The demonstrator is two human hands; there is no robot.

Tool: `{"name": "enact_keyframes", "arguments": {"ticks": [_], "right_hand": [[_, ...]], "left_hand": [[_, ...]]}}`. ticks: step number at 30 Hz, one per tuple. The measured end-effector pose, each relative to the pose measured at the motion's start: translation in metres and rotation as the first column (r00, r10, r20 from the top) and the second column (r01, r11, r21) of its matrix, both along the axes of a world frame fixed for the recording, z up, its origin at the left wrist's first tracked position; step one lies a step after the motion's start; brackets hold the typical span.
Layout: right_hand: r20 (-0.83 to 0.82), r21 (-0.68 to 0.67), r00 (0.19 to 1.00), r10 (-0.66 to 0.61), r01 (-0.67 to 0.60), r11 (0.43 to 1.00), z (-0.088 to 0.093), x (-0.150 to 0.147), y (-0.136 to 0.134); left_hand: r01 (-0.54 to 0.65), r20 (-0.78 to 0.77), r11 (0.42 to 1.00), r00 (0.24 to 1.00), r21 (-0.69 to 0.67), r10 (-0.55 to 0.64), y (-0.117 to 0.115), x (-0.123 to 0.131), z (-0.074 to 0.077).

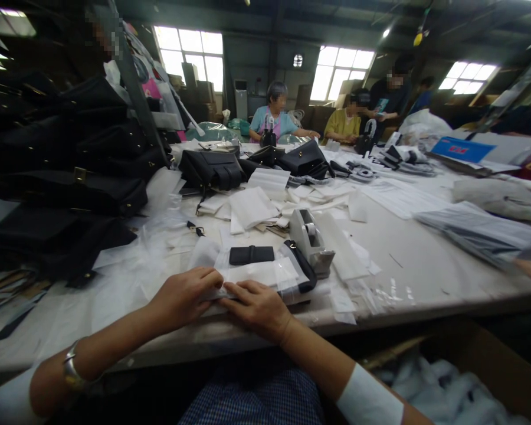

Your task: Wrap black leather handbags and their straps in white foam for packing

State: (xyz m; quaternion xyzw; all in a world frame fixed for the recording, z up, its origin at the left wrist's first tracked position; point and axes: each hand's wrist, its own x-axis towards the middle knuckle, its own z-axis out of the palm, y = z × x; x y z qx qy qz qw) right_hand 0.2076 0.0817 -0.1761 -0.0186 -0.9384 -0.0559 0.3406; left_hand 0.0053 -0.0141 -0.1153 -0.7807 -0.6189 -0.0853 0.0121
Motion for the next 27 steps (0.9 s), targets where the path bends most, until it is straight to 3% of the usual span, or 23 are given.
{"name": "enact_keyframes", "arguments": {"ticks": [3, 6, 9, 12, 16, 22, 27], "right_hand": [[-0.005, -0.01, 1.0, 0.007, -0.007, 1.0, -0.001, 0.0, 0.0], [0.002, -0.019, 1.0, -0.001, 0.001, 1.0, -0.001, 0.0, -0.001], [-0.001, -0.005, 1.0, -0.018, 0.018, 1.0, 0.001, 0.001, -0.002], [-0.017, -0.003, 1.0, -0.014, 0.014, 1.0, 0.001, 0.004, -0.002], [-0.024, -0.009, 0.999, 0.036, -0.036, 0.999, 0.0, 0.008, -0.001], [0.05, -0.063, 0.999, -0.02, 0.023, 0.998, -0.002, 0.015, -0.009], [0.058, -0.092, 0.992, -0.108, 0.113, 0.989, -0.02, 0.042, -0.044]], "left_hand": [[0.076, 0.117, 0.996, 0.991, -0.035, -0.072, -0.007, -0.007, 0.007], [0.135, 0.179, 0.99, 0.974, 0.037, -0.14, -0.018, -0.01, 0.0], [0.142, 0.133, 0.966, 0.976, 0.215, -0.173, -0.026, -0.01, -0.023], [0.122, 0.117, 0.906, 0.976, 0.405, -0.184, -0.03, -0.009, -0.051], [0.092, 0.116, 0.858, 0.978, 0.506, -0.173, -0.033, -0.007, -0.072], [0.091, 0.106, 0.844, 0.979, 0.529, -0.173, -0.038, -0.004, -0.077], [0.037, 0.168, 0.867, 0.976, 0.498, -0.138, -0.036, -0.002, -0.078]]}}
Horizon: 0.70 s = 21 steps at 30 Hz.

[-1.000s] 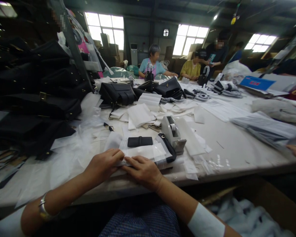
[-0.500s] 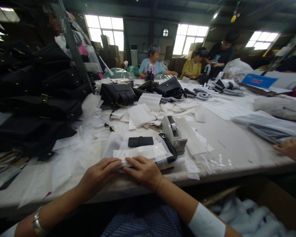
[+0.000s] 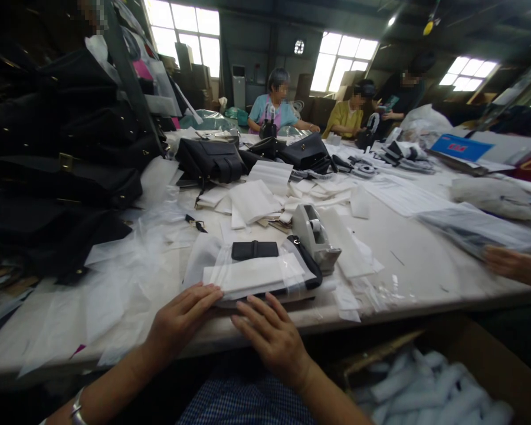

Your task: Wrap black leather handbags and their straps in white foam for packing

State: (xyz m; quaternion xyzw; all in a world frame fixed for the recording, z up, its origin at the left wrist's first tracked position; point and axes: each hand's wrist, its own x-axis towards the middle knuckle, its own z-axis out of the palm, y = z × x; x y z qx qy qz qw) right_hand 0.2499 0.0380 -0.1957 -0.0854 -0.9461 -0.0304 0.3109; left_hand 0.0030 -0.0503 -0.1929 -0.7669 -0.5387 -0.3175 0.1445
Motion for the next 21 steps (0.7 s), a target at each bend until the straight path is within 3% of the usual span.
{"name": "enact_keyframes", "arguments": {"ticks": [5, 9, 15, 21], "right_hand": [[0.144, -0.038, 0.989, -0.019, 0.024, 0.999, -0.026, 0.01, -0.03], [0.078, -0.046, 0.995, -0.063, 0.067, 0.997, -0.038, -0.005, -0.032], [-0.137, -0.174, 0.99, 0.042, -0.066, 0.982, -0.028, -0.024, -0.027], [-0.23, -0.216, 0.963, 0.143, -0.194, 0.957, -0.007, -0.03, -0.034]], "left_hand": [[-0.001, 0.043, 1.0, 0.999, 0.016, 0.0, 0.004, 0.002, 0.005], [-0.015, 0.038, 1.0, 0.999, 0.026, 0.014, 0.005, 0.002, 0.008], [-0.012, 0.052, 1.0, 0.999, -0.018, 0.013, 0.005, 0.003, 0.007], [-0.009, 0.076, 0.999, 0.997, -0.035, 0.011, 0.004, 0.003, 0.008]]}}
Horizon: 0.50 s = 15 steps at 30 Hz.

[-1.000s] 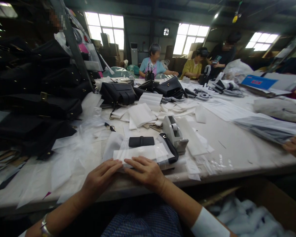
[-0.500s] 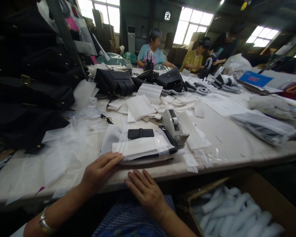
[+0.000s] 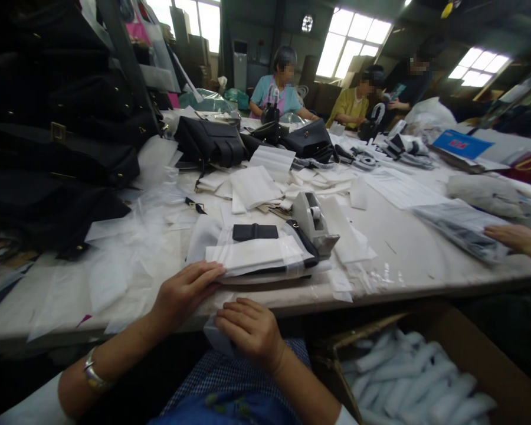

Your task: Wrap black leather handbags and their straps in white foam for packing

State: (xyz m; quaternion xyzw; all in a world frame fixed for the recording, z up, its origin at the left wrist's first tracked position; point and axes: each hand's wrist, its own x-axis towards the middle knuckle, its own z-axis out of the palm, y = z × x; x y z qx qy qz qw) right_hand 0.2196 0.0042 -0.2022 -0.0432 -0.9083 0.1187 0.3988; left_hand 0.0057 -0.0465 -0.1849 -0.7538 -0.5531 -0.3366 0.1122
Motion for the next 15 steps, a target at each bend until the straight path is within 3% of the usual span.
{"name": "enact_keyframes", "arguments": {"ticks": [8, 15], "right_hand": [[0.082, 0.071, 0.996, 0.028, -0.034, 0.997, 0.013, -0.002, -0.014], [0.077, -0.007, 0.995, 0.07, -0.07, 0.998, 0.036, -0.003, -0.01]], "left_hand": [[-0.017, -0.001, 0.997, 1.0, 0.071, 0.018, 0.002, 0.001, -0.002], [-0.011, 0.029, 0.998, 1.0, 0.065, 0.009, -0.002, 0.002, -0.009]]}}
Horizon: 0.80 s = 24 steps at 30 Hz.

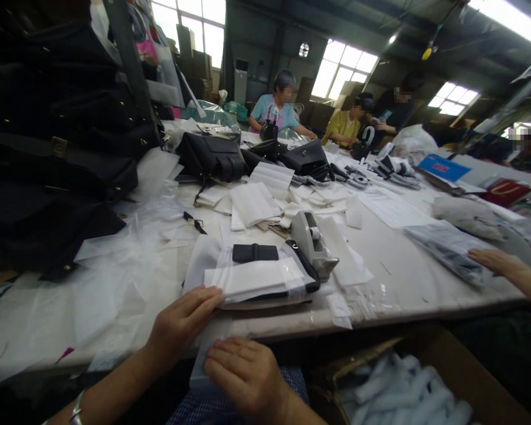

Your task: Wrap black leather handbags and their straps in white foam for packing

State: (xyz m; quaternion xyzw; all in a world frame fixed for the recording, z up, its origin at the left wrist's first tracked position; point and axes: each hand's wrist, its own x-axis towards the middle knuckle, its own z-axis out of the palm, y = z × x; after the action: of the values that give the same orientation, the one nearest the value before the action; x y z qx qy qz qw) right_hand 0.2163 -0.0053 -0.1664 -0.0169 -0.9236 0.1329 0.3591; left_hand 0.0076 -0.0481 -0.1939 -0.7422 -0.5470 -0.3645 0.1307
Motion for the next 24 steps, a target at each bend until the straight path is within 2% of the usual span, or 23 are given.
{"name": "enact_keyframes", "arguments": {"ticks": [5, 8, 11, 14, 19, 24], "right_hand": [[0.001, -0.101, 1.0, 0.023, -0.023, 0.995, 0.029, -0.011, 0.025], [0.054, -0.133, 0.998, -0.012, 0.019, 0.991, 0.045, -0.023, 0.05], [0.124, -0.212, 0.989, -0.082, 0.107, 0.971, 0.054, -0.038, 0.077], [0.225, -0.314, 0.966, -0.126, 0.194, 0.93, 0.053, -0.052, 0.097], [0.369, -0.35, 0.912, -0.18, 0.316, 0.882, 0.044, -0.067, 0.115], [0.433, -0.37, 0.89, -0.143, 0.32, 0.872, 0.039, -0.069, 0.123]], "left_hand": [[0.001, 0.038, 1.0, 0.999, -0.008, 0.0, 0.0, 0.001, 0.0], [-0.02, 0.072, 1.0, 0.997, -0.006, 0.021, 0.0, 0.001, 0.008], [-0.03, 0.144, 0.997, 0.989, -0.077, 0.041, -0.004, 0.001, 0.02], [-0.056, 0.214, 0.986, 0.973, -0.159, 0.089, -0.007, 0.003, 0.025], [-0.16, 0.275, 0.971, 0.939, -0.178, 0.205, -0.001, 0.009, 0.015], [-0.299, 0.258, 0.934, 0.903, -0.198, 0.343, 0.009, 0.012, 0.015]]}}
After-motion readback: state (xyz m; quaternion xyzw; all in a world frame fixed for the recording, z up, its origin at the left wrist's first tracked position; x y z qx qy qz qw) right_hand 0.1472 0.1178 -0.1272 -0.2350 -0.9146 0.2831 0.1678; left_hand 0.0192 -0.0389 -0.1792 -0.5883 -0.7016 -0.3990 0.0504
